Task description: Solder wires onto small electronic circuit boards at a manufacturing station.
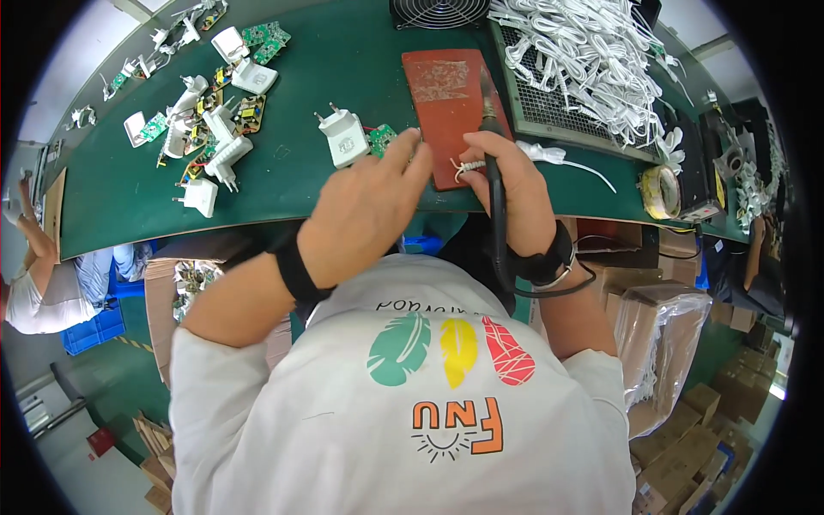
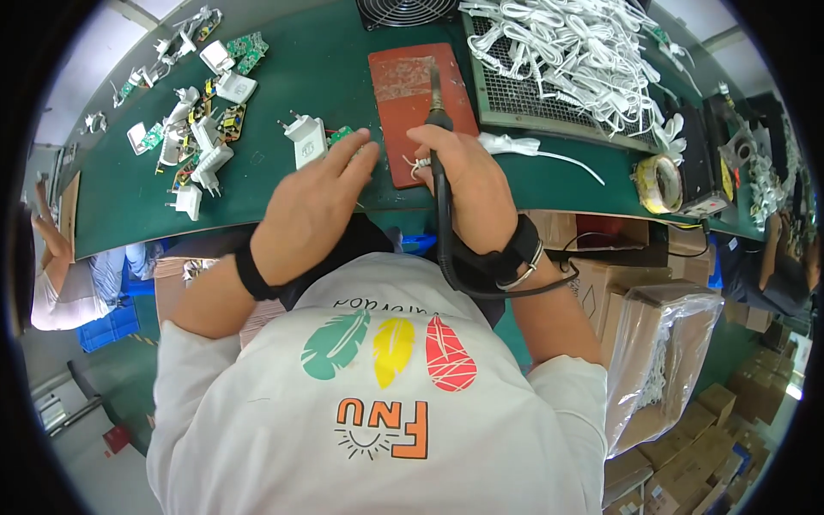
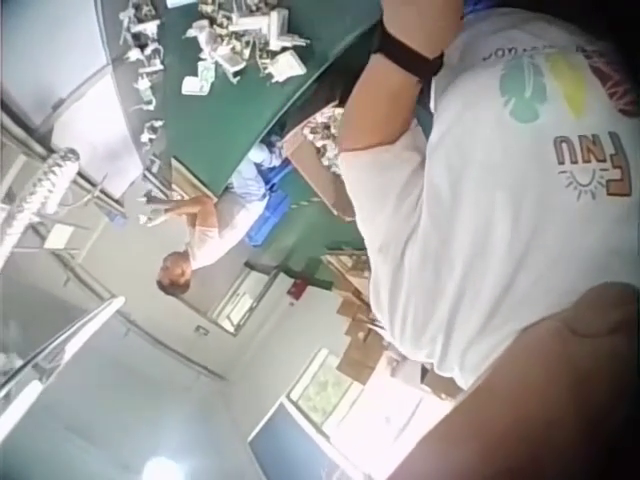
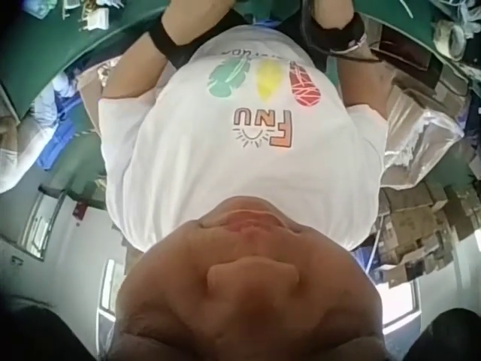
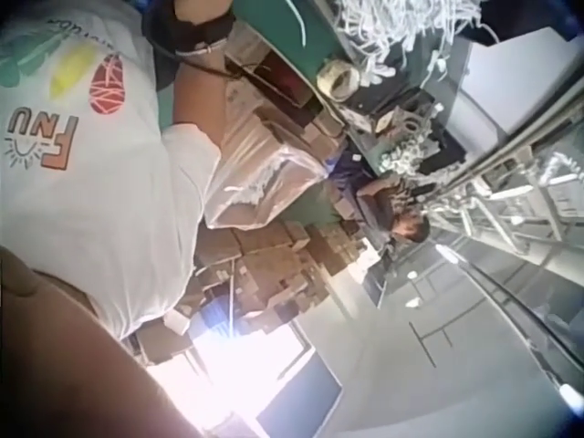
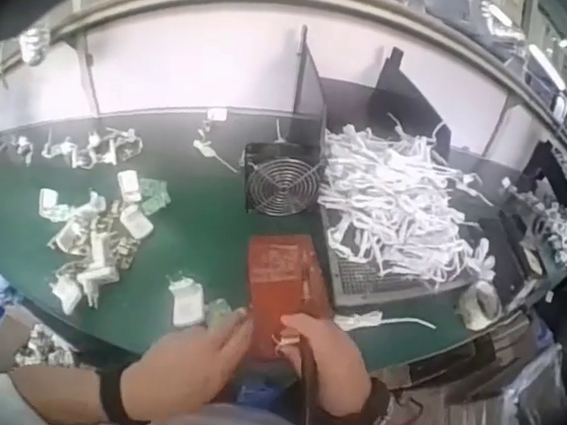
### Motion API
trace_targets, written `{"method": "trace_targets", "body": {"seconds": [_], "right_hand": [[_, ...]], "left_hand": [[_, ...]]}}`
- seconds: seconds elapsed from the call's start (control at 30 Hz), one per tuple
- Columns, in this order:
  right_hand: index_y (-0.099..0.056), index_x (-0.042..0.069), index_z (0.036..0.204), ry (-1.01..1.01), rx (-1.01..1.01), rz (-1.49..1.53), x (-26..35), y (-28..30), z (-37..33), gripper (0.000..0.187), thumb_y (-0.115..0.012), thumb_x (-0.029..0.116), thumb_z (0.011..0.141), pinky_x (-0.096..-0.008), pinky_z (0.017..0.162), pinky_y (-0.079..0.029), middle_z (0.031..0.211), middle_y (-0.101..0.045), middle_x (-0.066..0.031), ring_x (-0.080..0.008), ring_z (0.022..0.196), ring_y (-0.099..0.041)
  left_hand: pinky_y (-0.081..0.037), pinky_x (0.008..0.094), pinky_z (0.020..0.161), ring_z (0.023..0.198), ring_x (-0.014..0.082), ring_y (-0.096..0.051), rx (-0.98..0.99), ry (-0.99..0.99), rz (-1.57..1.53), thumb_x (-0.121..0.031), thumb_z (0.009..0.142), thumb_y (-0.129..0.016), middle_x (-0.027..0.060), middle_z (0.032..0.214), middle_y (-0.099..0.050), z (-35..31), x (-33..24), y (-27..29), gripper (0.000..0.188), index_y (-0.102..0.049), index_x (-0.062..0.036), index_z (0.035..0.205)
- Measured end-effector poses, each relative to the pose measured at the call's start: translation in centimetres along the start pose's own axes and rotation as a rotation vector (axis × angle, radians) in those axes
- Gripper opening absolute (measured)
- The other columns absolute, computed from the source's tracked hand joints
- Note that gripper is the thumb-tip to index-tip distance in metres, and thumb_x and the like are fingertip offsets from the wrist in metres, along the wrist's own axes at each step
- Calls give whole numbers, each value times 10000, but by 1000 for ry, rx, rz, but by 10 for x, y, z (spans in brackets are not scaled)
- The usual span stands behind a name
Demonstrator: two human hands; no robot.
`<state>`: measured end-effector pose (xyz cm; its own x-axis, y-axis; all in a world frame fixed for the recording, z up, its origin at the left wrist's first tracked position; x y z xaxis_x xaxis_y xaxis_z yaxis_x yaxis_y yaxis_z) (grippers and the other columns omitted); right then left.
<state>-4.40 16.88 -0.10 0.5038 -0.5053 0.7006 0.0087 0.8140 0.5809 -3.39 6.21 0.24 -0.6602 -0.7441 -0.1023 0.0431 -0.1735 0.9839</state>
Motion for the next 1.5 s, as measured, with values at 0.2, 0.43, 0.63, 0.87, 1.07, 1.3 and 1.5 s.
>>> {"method": "trace_targets", "body": {"seconds": [0.2,0.43,0.63,0.87,1.07,1.3,1.5], "right_hand": [[-412,59,1203,-201,-74,506,-12,2,2,505,-593,-117,767,-247,715,-503,932,-596,-98,-143,846,-605],[-388,62,1211,-176,-128,554,-20,11,-5,551,-614,-128,746,-241,730,-504,924,-588,-100,-140,856,-599],[-384,60,1210,-96,-148,411,-10,17,-3,560,-618,-132,740,-238,728,-502,927,-585,-98,-131,854,-593],[-385,57,1209,-64,-153,297,-2,17,-3,539,-612,-122,755,-241,734,-495,942,-585,-96,-129,861,-591],[-395,53,1209,-162,-178,466,-14,14,-5,491,-597,-97,787,-233,751,-486,939,-598,-91,-124,855,-594],[-399,51,1214,-201,-134,504,-17,10,-4,488,-598,-87,791,-222,747,-479,907,-607,-82,-119,848,-593],[-410,57,1208,-126,-111,576,-14,9,-1,492,-605,-90,781,-210,725,-471,893,-607,-70,-110,817,-593]], "left_hand": [[-517,322,656,827,284,-613,-481,-9,-429,-66,684,-706,121,1143,-536,3,-8,24,532,-491,-63,1170],[-491,337,638,777,280,-591,-429,-18,-565,-82,726,-662,116,947,-565,14,1,22,276,-541,-44,971],[-476,342,615,740,291,-576,-343,73,-693,-66,763,-630,120,800,-558,16,13,14,129,-551,-39,862],[-470,334,556,700,297,-564,-319,138,-833,-23,774,-577,130,798,-551,17,18,4,98,-557,-37,869],[-461,329,570,707,287,-558,-489,61,-645,-15,776,-583,132,802,-554,11,5,27,138,-560,-32,911],[-467,320,579,717,280,-568,-413,48,-665,-54,800,-575,137,815,-546,15,8,17,95,-555,-33,891],[-403,238,573,668,146,-487,76,407,-1450,-161,882,-523,61,733,-498,23,24,-41,133,-547,-31,868]]}}
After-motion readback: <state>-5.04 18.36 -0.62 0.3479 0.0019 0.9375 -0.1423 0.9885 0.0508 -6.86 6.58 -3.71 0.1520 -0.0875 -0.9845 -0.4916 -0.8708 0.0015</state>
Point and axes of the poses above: each hand's wrist, its own z-axis towards the middle knuckle, its own y-axis out of the back of the hand, x = y × z, the point moved 10 cm from there along z, towards the middle knuckle
